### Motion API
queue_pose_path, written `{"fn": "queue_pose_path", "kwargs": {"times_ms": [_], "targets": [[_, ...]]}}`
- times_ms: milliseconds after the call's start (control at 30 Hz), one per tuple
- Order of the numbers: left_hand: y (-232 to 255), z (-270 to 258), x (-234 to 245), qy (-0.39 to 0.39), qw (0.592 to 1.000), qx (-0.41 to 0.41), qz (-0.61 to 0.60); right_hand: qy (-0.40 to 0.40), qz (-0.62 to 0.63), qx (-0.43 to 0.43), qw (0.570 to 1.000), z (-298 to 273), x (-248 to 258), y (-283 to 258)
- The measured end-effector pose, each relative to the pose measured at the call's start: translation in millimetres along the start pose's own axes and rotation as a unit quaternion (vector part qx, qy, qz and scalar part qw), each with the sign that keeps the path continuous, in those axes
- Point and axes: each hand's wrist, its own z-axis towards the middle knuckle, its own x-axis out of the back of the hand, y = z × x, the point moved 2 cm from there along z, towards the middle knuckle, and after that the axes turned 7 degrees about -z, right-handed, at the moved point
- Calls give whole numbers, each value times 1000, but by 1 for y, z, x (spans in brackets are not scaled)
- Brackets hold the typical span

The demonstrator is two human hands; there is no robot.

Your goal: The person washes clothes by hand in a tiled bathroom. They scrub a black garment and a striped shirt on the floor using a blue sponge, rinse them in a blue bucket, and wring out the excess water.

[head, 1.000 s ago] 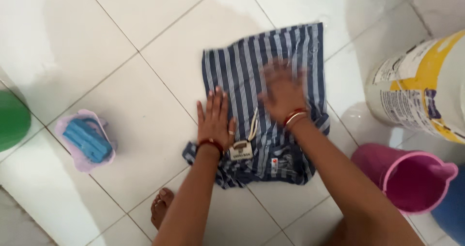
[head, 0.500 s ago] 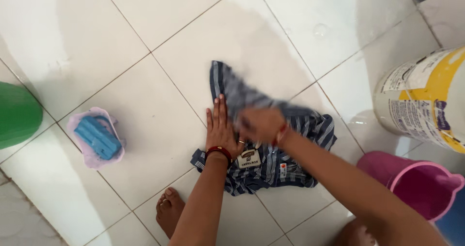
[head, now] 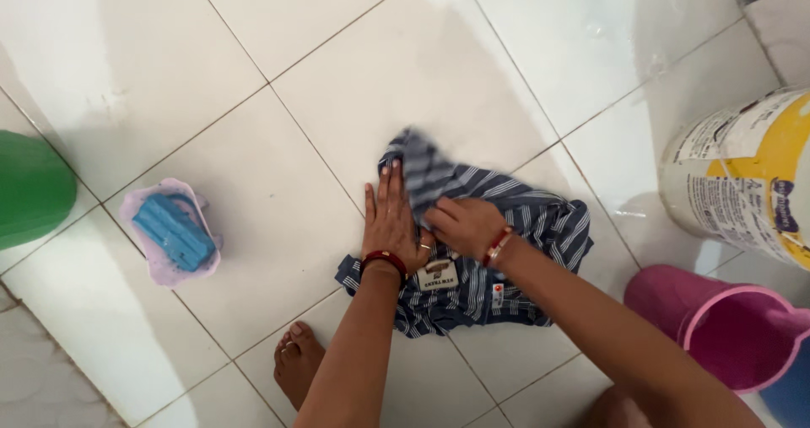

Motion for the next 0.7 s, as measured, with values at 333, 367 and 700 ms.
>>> {"fn": "queue_pose_path", "kwargs": {"times_ms": [333, 367, 700], "targets": [[-5, -4, -11, 106, 991, -43, -68, 11, -92, -396, 914, 49, 56, 122], [-5, 0, -11, 102, 992, -41, -68, -69, -110, -343, 930, 60, 43, 96], [-5, 2, -12, 121, 990, -42, -63, -80, -67, -303, 947, 36, 69, 127]]}}
